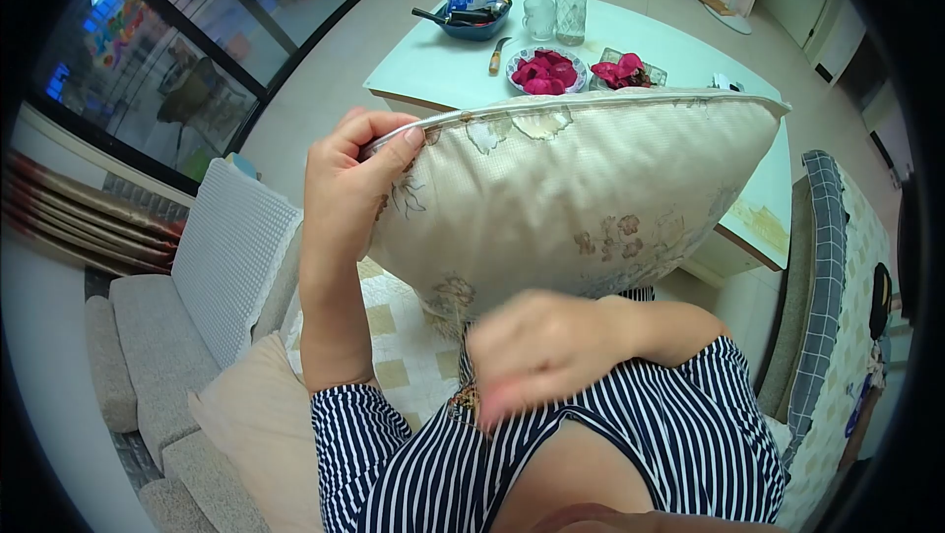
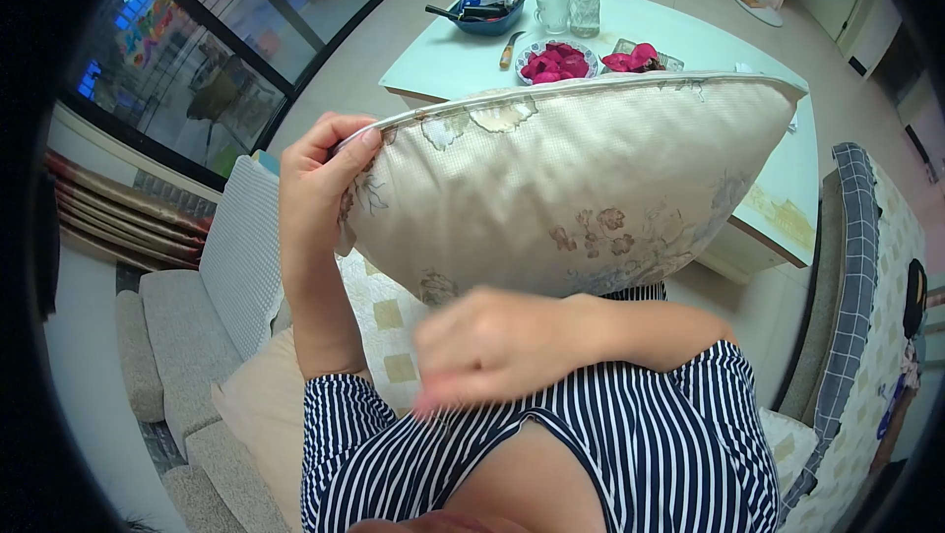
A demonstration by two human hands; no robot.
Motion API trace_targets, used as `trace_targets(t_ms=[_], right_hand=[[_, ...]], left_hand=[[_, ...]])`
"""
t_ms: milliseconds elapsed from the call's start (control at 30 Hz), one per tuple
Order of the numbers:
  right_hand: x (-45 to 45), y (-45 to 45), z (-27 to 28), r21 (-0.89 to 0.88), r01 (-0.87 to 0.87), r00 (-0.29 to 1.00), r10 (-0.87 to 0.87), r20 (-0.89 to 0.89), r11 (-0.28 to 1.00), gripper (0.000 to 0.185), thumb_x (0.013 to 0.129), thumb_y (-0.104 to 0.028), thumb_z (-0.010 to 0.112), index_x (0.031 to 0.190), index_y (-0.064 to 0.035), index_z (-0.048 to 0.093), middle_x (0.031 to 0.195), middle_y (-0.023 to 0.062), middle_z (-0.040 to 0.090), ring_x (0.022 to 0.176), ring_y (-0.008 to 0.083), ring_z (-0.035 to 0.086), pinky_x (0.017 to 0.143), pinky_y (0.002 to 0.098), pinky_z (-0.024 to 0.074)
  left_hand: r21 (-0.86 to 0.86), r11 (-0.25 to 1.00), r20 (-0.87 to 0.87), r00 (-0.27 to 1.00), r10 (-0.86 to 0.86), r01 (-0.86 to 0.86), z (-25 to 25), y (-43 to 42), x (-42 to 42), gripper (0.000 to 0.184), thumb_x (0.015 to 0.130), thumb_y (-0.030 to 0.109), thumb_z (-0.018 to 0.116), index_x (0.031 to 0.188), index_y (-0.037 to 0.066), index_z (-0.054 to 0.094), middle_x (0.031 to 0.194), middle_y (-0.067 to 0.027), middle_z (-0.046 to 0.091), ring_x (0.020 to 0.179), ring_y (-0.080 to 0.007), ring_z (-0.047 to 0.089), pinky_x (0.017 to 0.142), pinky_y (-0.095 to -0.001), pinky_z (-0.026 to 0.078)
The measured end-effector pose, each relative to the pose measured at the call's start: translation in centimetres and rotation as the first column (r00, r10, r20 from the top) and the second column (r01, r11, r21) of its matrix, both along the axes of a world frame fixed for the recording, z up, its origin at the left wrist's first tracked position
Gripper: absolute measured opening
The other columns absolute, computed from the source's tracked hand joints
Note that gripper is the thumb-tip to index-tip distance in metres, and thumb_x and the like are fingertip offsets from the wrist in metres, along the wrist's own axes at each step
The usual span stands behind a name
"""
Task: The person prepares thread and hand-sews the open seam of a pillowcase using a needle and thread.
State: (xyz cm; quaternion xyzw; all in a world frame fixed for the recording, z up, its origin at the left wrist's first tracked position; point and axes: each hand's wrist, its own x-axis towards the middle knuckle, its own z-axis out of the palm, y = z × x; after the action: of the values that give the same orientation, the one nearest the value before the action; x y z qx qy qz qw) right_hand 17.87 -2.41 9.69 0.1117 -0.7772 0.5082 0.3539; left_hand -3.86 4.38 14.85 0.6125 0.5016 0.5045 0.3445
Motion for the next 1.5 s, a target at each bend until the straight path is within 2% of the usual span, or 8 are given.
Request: trace_targets(t_ms=[33, 100, 200, 633, 933, 1200, 1267, 1500], right_hand=[[-0.1, 0.5, 0.0, 0.105, 0.366, 0.93, -0.359, -0.084, 0.924, 0.019, 0.094, -0.014, 0.073, 0.082, -0.0015, 0.066, 0.076, 0.0102, 0.058, 0.07, 0.0278, 0.06, 0.062, 0.0405, 0.0491], [-0.3, 1.6, 0.8, 0.234, 0.834, 0.546, -0.812, -0.208, 0.5, 0.016, 0.085, -0.009, 0.079, 0.089, -0.0028, 0.065, 0.078, 0.0097, 0.057, 0.069, 0.028, 0.058, 0.061, 0.04, 0.0479], [-1.3, 3.2, 1.0, 0.204, 0.942, 0.314, -0.911, -0.269, 0.265, 0.023, 0.083, -0.01, 0.081, 0.098, -0.0037, 0.065, 0.085, 0.0098, 0.058, 0.072, 0.0275, 0.059, 0.062, 0.0385, 0.0492], [-2.3, 4.3, 1.3, 0.14, 0.95, 0.309, -0.907, -0.287, 0.28, 0.018, 0.08, -0.001, 0.075, 0.094, -0.0036, 0.065, 0.083, 0.0105, 0.061, 0.074, 0.0276, 0.063, 0.064, 0.0396, 0.052], [-0.6, 3.7, 1.5, 0.268, 0.696, 0.716, -0.672, -0.188, 0.666, 0.019, 0.077, 0.0, 0.073, 0.095, -0.0027, 0.065, 0.083, 0.0095, 0.057, 0.073, 0.0269, 0.06, 0.062, 0.0372, 0.0484], [1.3, 5.2, 3.8, 0.434, 0.88, 0.385, -0.822, -0.419, 0.191, 0.03, 0.079, -0.013, 0.082, 0.104, -0.0017, 0.069, 0.091, 0.0084, 0.063, 0.082, 0.0267, 0.061, 0.075, 0.0385, 0.0489], [1.4, 5.2, 3.2, 0.424, 0.837, 0.49, -0.82, -0.297, 0.347, 0.023, 0.081, -0.012, 0.081, 0.1, -0.003, 0.069, 0.092, 0.0087, 0.063, 0.081, 0.0268, 0.061, 0.075, 0.0382, 0.0484], [1.8, 4.3, 3.5, 0.346, 0.861, 0.465, -0.852, -0.239, 0.373, 0.022, 0.081, 0.002, 0.081, 0.1, 0.0002, 0.072, 0.089, 0.0097, 0.064, 0.077, 0.0219, 0.059, 0.066, 0.0321, 0.0478]], left_hand=[[0.02, 1.0, -0.017, 1.0, -0.012, 0.012, 0.1, -0.2, 0.0, 0.021, 0.091, 0.017, 0.079, 0.1, -0.002, 0.078, 0.089, 0.0006, 0.062, 0.08, -0.0075, 0.056, 0.071, -0.0221, 0.044], [0.037, 0.999, -0.034, 0.999, -0.023, 0.024, 0.2, -0.7, 0.2, 0.02, 0.091, 0.016, 0.079, 0.1, -0.002, 0.078, 0.088, 0.0006, 0.062, 0.079, -0.0072, 0.056, 0.07, -0.0222, 0.043], [0.083, 0.995, -0.08, 0.996, -0.048, 0.055, 0.7, -1.8, 0.7, 0.018, 0.09, 0.014, 0.08, 0.1, -0.001, 0.078, 0.087, 0.0007, 0.061, 0.078, -0.0067, 0.055, 0.069, -0.0222, 0.042], [0.118, 0.991, -0.139, 0.989, -0.048, 0.065, 1.1, -3.9, 1.1, 0.013, 0.087, 0.008, 0.079, 0.098, 0.001, 0.078, 0.085, 0.0017, 0.061, 0.076, -0.0049, 0.055, 0.065, -0.0215, 0.04], [0.094, 0.991, -0.208, 0.975, -0.079, 0.1, 1.5, -4.3, 0.9, 0.012, 0.089, 0.006, 0.076, 0.1, 0.003, 0.08, 0.085, 0.0025, 0.06, 0.071, -0.0037, 0.051, 0.061, -0.0205, 0.036], [0.24, 0.968, -0.308, 0.951, 0.008, 0.07, 2.7, -6.8, 2.0, 0.012, 0.082, 0.001, 0.078, 0.094, 0.0, 0.078, 0.085, 0.0003, 0.059, 0.073, -0.0067, 0.052, 0.063, -0.0215, 0.037], [0.4, 0.912, -0.449, 0.886, 0.115, 0.084, 2.6, -6.8, 1.7, 0.017, 0.078, 0.005, 0.084, 0.094, 0.002, 0.078, 0.086, -0.0007, 0.06, 0.072, -0.0088, 0.053, 0.062, -0.0225, 0.038], [0.4, 0.914, -0.669, 0.702, 0.245, 0.062, 3.8, -7.8, -2.0, 0.023, 0.074, 0.008, 0.087, 0.094, 0.003, 0.077, 0.091, -0.003, 0.063, 0.081, -0.0125, 0.061, 0.065, -0.0243, 0.045]])
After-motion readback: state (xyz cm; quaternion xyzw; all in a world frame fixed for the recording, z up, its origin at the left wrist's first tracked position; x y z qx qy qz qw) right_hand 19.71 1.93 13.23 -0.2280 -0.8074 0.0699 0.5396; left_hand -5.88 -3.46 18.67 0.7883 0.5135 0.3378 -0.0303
